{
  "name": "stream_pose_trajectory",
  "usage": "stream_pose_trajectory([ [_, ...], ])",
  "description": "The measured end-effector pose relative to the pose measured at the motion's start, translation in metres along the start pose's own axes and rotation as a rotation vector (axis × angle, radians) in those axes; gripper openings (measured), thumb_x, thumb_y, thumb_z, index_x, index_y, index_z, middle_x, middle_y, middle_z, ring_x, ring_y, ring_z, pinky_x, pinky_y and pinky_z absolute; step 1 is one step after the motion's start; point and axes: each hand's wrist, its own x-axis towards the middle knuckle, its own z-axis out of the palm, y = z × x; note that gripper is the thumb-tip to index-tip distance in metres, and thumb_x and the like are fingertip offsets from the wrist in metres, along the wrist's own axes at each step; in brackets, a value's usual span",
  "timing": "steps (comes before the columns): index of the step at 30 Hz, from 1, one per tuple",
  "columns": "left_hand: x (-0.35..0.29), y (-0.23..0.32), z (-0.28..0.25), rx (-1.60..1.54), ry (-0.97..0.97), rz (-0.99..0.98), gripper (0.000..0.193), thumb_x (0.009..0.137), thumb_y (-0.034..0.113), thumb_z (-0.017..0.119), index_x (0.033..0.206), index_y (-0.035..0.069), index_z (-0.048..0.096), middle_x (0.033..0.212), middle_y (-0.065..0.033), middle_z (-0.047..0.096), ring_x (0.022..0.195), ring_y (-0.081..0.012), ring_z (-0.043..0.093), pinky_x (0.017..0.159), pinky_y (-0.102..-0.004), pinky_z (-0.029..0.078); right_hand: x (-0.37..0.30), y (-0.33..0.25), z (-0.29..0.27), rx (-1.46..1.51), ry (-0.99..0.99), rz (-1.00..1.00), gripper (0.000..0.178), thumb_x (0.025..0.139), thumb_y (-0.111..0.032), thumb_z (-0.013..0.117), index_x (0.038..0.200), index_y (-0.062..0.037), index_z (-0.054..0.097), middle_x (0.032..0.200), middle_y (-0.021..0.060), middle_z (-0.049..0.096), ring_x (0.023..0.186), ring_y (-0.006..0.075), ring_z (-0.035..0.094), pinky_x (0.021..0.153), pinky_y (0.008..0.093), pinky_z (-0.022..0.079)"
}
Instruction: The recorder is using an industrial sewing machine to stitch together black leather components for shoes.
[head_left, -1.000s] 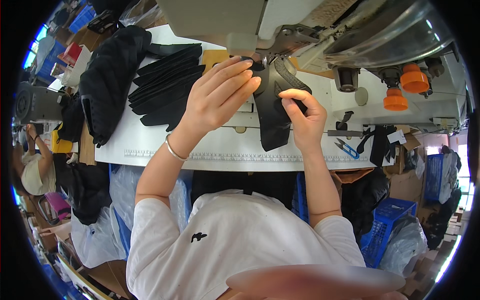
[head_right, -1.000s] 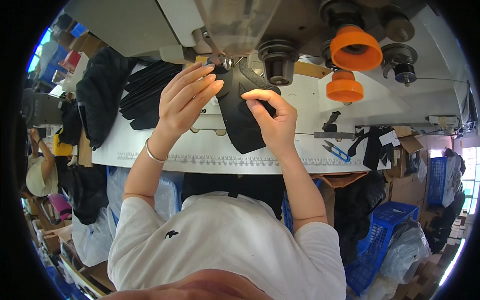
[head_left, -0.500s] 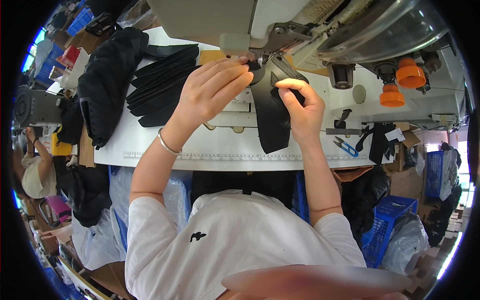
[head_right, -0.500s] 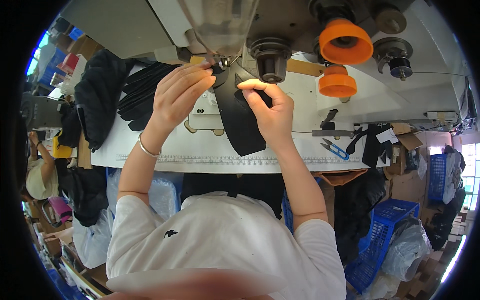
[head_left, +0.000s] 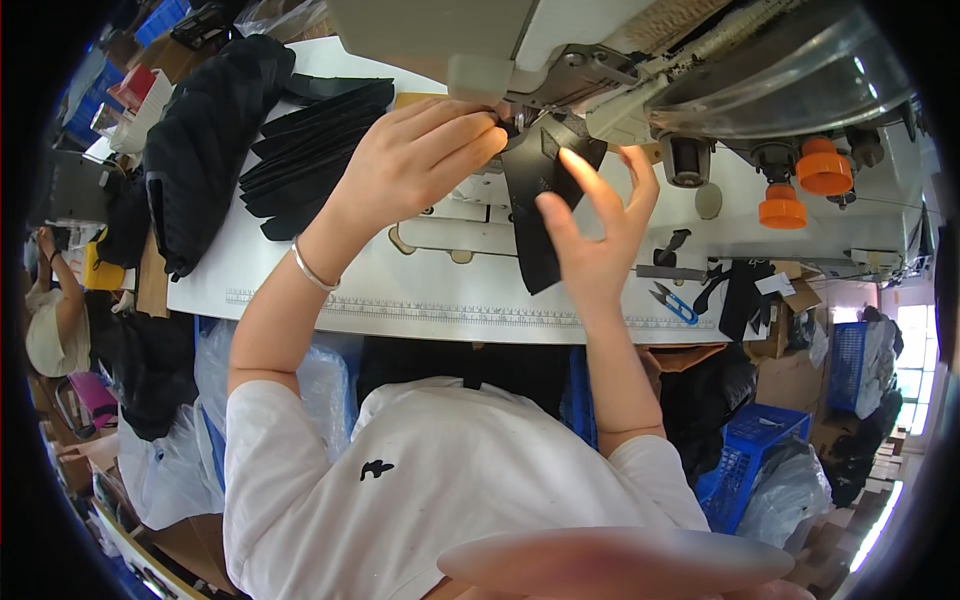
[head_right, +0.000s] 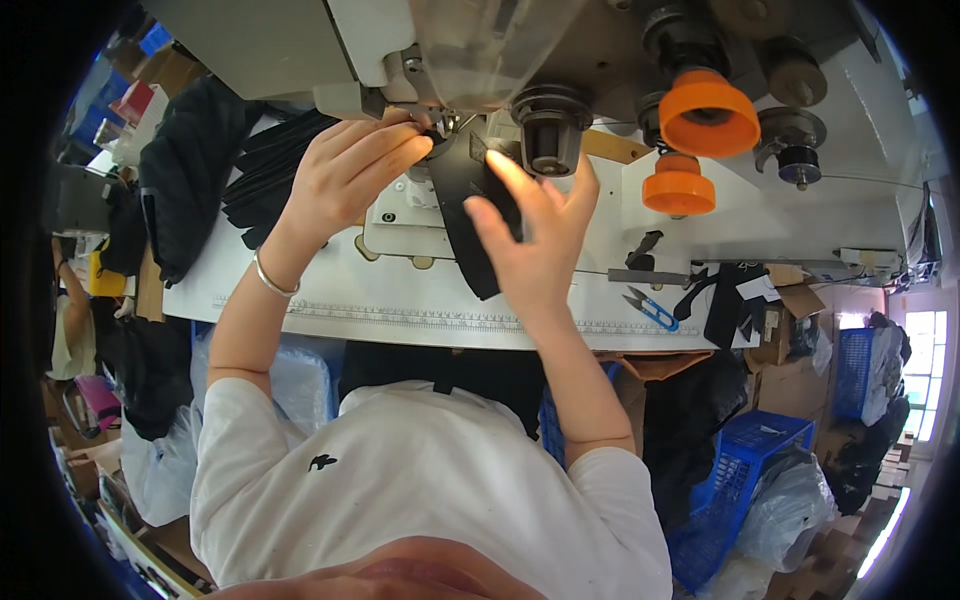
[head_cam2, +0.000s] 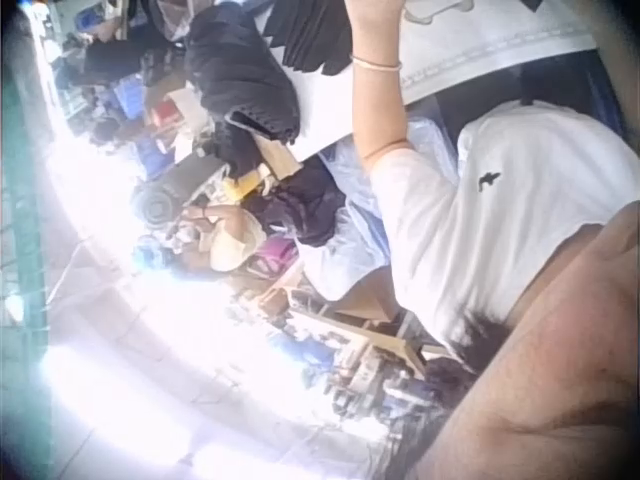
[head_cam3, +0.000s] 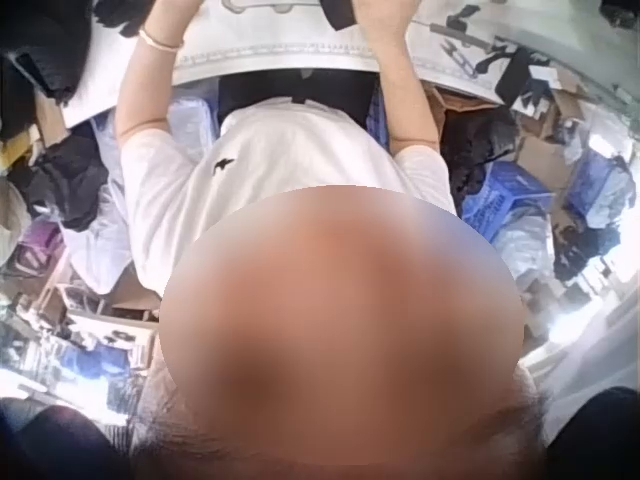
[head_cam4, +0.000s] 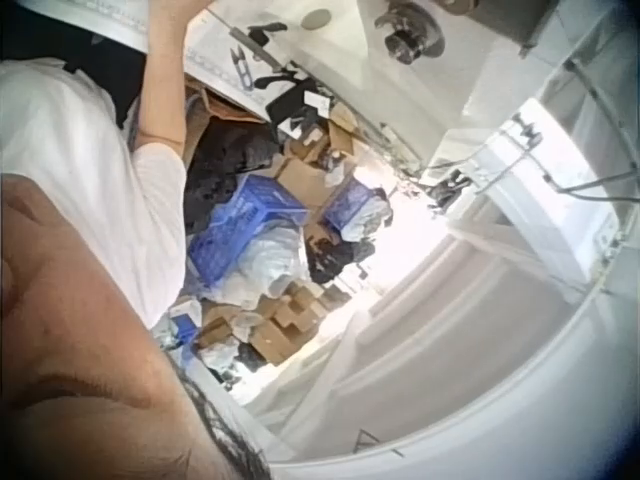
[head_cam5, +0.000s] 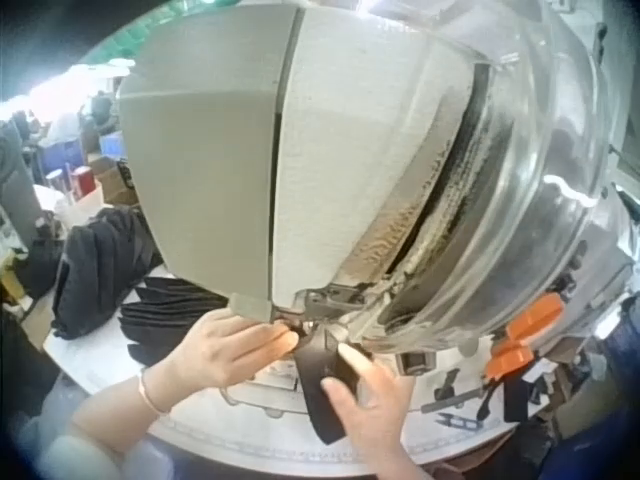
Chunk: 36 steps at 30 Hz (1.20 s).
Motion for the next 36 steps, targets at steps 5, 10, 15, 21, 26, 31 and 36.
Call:
stream_pose_trajectory([
  [5, 0.003, 0.001, -0.001, 0.018, 0.012, 0.003, 0.022, 0.074, 0.005, 0.073, 0.096, 0.001, 0.068, 0.101, -0.0057, 0.067, 0.090, -0.0207, 0.070, 0.068, -0.0317, 0.058, -0.013, -0.021, 0.013, -0.155, -0.130, -0.054, 0.069, 0.078, -0.018, 0.087, 0.141, -0.0138, 0.060, 0.158, 0.0181, 0.036, 0.147, 0.0420, 0.038, 0.116, 0.0562, 0.037],
  [10, 0.006, 0.000, 0.002, 0.058, 0.024, 0.023, 0.022, 0.073, 0.006, 0.073, 0.094, 0.001, 0.068, 0.100, -0.0052, 0.066, 0.090, -0.0200, 0.069, 0.067, -0.0306, 0.057, -0.010, -0.020, 0.017, -0.255, -0.063, -0.148, 0.064, 0.075, 0.000, 0.073, 0.138, -0.0098, 0.062, 0.147, 0.0140, 0.053, 0.144, 0.0451, 0.043, 0.113, 0.0534, 0.043],
  [15, 0.007, 0.003, 0.003, 0.086, 0.029, 0.048, 0.025, 0.071, 0.005, 0.072, 0.095, 0.000, 0.067, 0.096, -0.0055, 0.063, 0.091, -0.0203, 0.068, 0.069, -0.0306, 0.058, -0.006, -0.020, 0.012, -0.266, -0.060, -0.145, 0.059, 0.075, 0.003, 0.067, 0.133, -0.0080, 0.067, 0.142, 0.0144, 0.061, 0.140, 0.0428, 0.050, 0.111, 0.0499, 0.046],
  [21, 0.001, 0.005, 0.001, 0.090, -0.055, 0.019, 0.036, 0.070, 0.005, 0.071, 0.105, -0.003, 0.072, 0.104, -0.0114, 0.070, 0.098, -0.0295, 0.071, 0.071, -0.0354, 0.057, 0.000, -0.010, 0.013, -0.371, 0.004, -0.253, 0.056, 0.070, -0.001, 0.068, 0.126, -0.0095, 0.071, 0.135, 0.0104, 0.065, 0.125, 0.0393, 0.059, 0.104, 0.0487, 0.049],
  [26, 0.004, 0.009, 0.004, 0.107, -0.003, -0.014, 0.025, 0.070, 0.005, 0.074, 0.095, 0.002, 0.067, 0.098, -0.0044, 0.065, 0.093, -0.0204, 0.068, 0.074, -0.0309, 0.059, 0.009, -0.004, 0.007, -0.337, 0.004, -0.288, 0.051, 0.070, 0.001, 0.068, 0.120, -0.0107, 0.074, 0.127, 0.0064, 0.070, 0.113, 0.0315, 0.064, 0.103, 0.0458, 0.050],
  [31, 0.006, 0.011, 0.001, 0.054, 0.025, 0.006, 0.026, 0.072, 0.006, 0.075, 0.097, 0.003, 0.069, 0.102, -0.0051, 0.067, 0.096, -0.0227, 0.069, 0.078, -0.0332, 0.059, 0.021, 0.005, -0.003, -0.273, -0.038, -0.279, 0.051, 0.070, 0.002, 0.069, 0.118, -0.0135, 0.076, 0.121, 0.0036, 0.073, 0.106, 0.0276, 0.066, 0.096, 0.0411, 0.053],
  [36, 0.001, 0.024, 0.000, 0.129, -0.035, -0.042, 0.032, 0.072, 0.005, 0.074, 0.104, 0.001, 0.075, 0.105, -0.0109, 0.071, 0.099, -0.0282, 0.071, 0.078, -0.0361, 0.060, 0.035, 0.018, -0.012, -0.158, -0.203, -0.237, 0.054, 0.073, 0.007, 0.059, 0.120, -0.0133, 0.078, 0.131, 0.0031, 0.073, 0.111, 0.0255, 0.067, 0.099, 0.0349, 0.053],
])
